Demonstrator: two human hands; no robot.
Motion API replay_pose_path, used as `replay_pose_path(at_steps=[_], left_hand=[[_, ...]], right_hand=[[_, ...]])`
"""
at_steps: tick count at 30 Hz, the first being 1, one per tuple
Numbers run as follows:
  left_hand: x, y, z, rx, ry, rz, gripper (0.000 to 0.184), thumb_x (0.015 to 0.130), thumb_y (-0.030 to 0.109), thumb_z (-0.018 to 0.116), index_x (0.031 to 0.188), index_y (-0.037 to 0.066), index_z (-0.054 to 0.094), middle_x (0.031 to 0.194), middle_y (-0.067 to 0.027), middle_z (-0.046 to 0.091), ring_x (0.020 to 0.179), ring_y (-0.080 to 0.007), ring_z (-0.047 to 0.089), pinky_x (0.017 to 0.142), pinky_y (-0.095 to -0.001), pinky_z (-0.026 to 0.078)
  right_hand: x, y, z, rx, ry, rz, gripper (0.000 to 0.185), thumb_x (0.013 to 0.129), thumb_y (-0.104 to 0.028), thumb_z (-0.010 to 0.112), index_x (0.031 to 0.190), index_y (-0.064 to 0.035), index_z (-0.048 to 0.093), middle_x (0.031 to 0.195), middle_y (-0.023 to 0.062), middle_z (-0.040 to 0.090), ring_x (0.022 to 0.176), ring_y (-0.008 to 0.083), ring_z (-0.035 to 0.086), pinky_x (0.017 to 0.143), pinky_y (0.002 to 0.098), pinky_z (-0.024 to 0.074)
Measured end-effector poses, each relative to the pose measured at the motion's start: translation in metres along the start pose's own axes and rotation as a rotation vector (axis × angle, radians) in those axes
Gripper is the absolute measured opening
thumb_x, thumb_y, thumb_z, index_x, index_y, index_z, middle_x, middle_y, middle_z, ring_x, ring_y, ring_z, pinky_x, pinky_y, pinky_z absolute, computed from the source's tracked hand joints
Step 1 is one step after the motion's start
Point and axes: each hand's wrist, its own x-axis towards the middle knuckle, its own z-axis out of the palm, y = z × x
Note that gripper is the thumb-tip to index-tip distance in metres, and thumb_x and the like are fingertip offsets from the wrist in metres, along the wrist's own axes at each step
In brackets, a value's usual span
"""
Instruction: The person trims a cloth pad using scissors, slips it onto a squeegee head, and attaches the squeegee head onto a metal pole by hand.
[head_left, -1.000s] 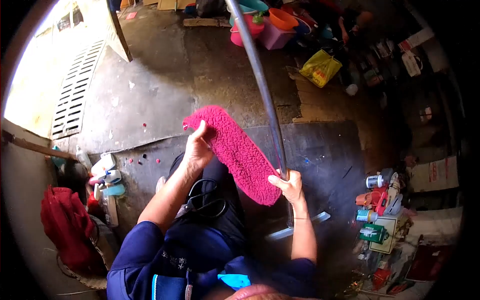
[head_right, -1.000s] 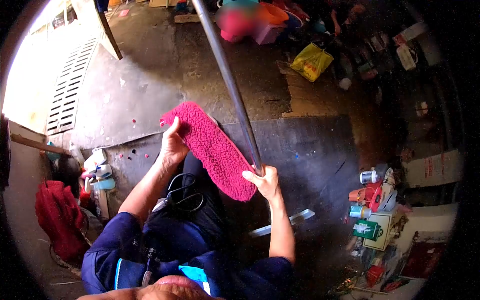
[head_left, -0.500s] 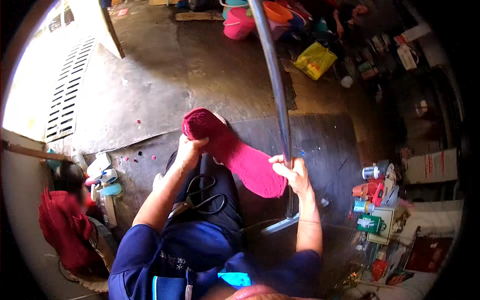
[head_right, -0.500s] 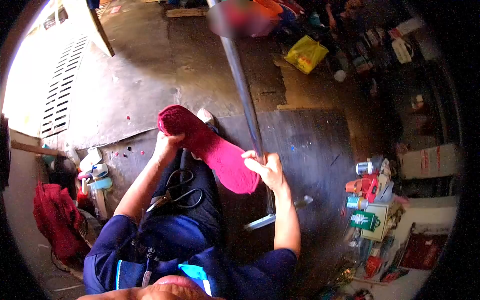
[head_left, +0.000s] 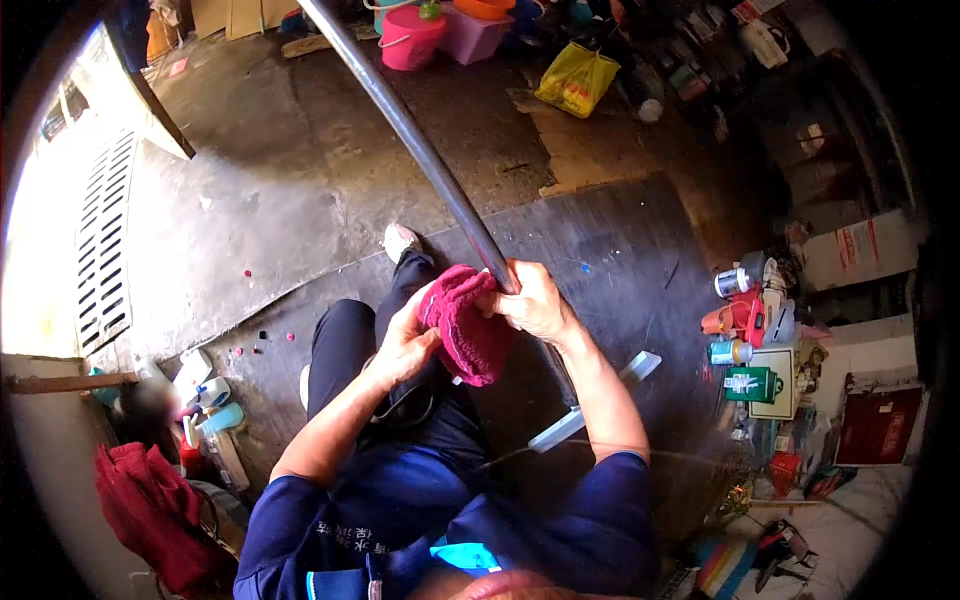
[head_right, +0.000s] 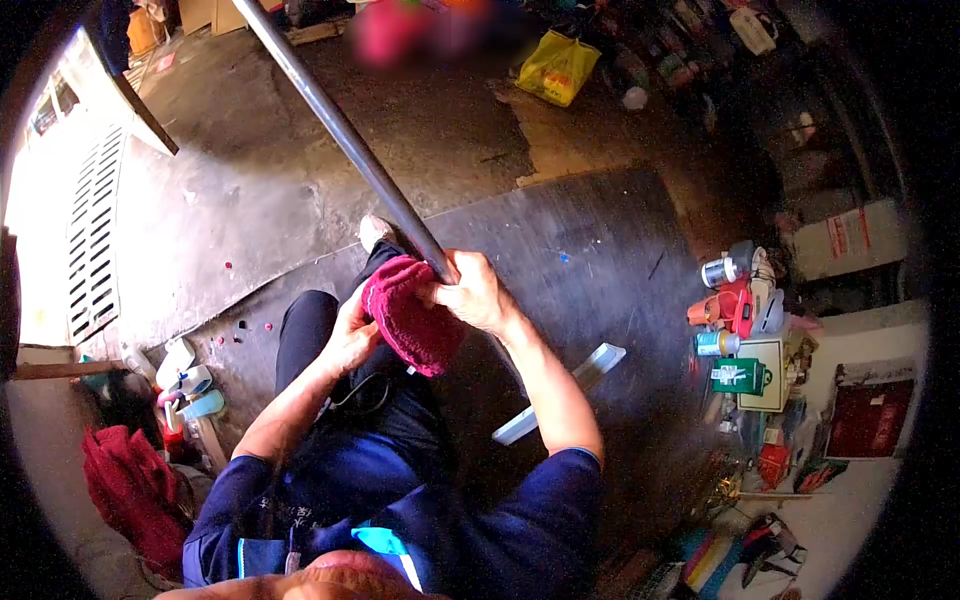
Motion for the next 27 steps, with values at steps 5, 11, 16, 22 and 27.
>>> replay_pose_path(at_steps=[5, 11, 16, 22, 27], left_hand=[[0.000, -0.005, 0.000, -0.123, -0.028, -0.003, 0.054, 0.091, 0.009, 0.056, 0.140, 0.004, 0.033, 0.140, -0.0082, 0.042, 0.129, -0.0180, 0.038, 0.108, -0.0346, 0.028], [0.002, 0.029, 0.008, -0.159, -0.093, 0.032, 0.071, 0.084, 0.028, 0.065, 0.141, 0.001, 0.031, 0.143, -0.0107, 0.037, 0.132, -0.0209, 0.034, 0.110, -0.0365, 0.025], [0.006, 0.066, 0.006, 0.000, -0.026, -0.248, 0.071, 0.075, 0.033, 0.077, 0.126, 0.001, 0.041, 0.119, -0.0096, 0.053, 0.112, -0.0179, 0.049, 0.098, -0.0335, 0.038], [-0.001, 0.066, -0.011, -0.073, 0.263, -0.209, 0.036, 0.075, -0.004, 0.066, 0.106, 0.006, 0.051, 0.092, -0.0016, 0.062, 0.086, -0.0118, 0.058, 0.080, -0.0261, 0.046], [-0.026, 0.059, -0.052, -0.256, 0.276, -0.076, 0.049, 0.069, 0.014, 0.073, 0.110, 0.003, 0.049, 0.107, -0.0088, 0.060, 0.099, -0.0195, 0.058, 0.090, -0.0335, 0.044]], right_hand=[[-0.002, 0.002, 0.003, -0.034, 0.021, -0.026, 0.020, 0.077, -0.009, 0.069, 0.092, 0.0004, 0.062, 0.076, -0.0020, 0.058, 0.071, 0.0072, 0.052, 0.064, 0.0259, 0.0467], [-0.002, -0.001, 0.007, -0.076, 0.087, -0.133, 0.023, 0.078, -0.010, 0.070, 0.096, 0.0010, 0.062, 0.079, 0.0001, 0.062, 0.073, 0.0094, 0.054, 0.066, 0.0282, 0.0480], [0.004, 0.022, 0.009, -0.131, 0.080, -0.106, 0.026, 0.076, -0.013, 0.072, 0.097, 0.0002, 0.062, 0.081, 0.0034, 0.064, 0.075, 0.0101, 0.055, 0.068, 0.0301, 0.0487], [-0.007, 0.011, 0.009, -0.170, 0.061, -0.104, 0.040, 0.069, -0.017, 0.082, 0.100, -0.0029, 0.061, 0.077, -0.0045, 0.055, 0.066, 0.0034, 0.047, 0.057, 0.0213, 0.0412], [-0.021, 0.013, -0.009, 0.049, -0.079, -0.116, 0.075, 0.062, -0.017, 0.087, 0.123, 0.0034, 0.049, 0.118, 0.0078, 0.056, 0.115, 0.0145, 0.048, 0.103, 0.0303, 0.0347]])
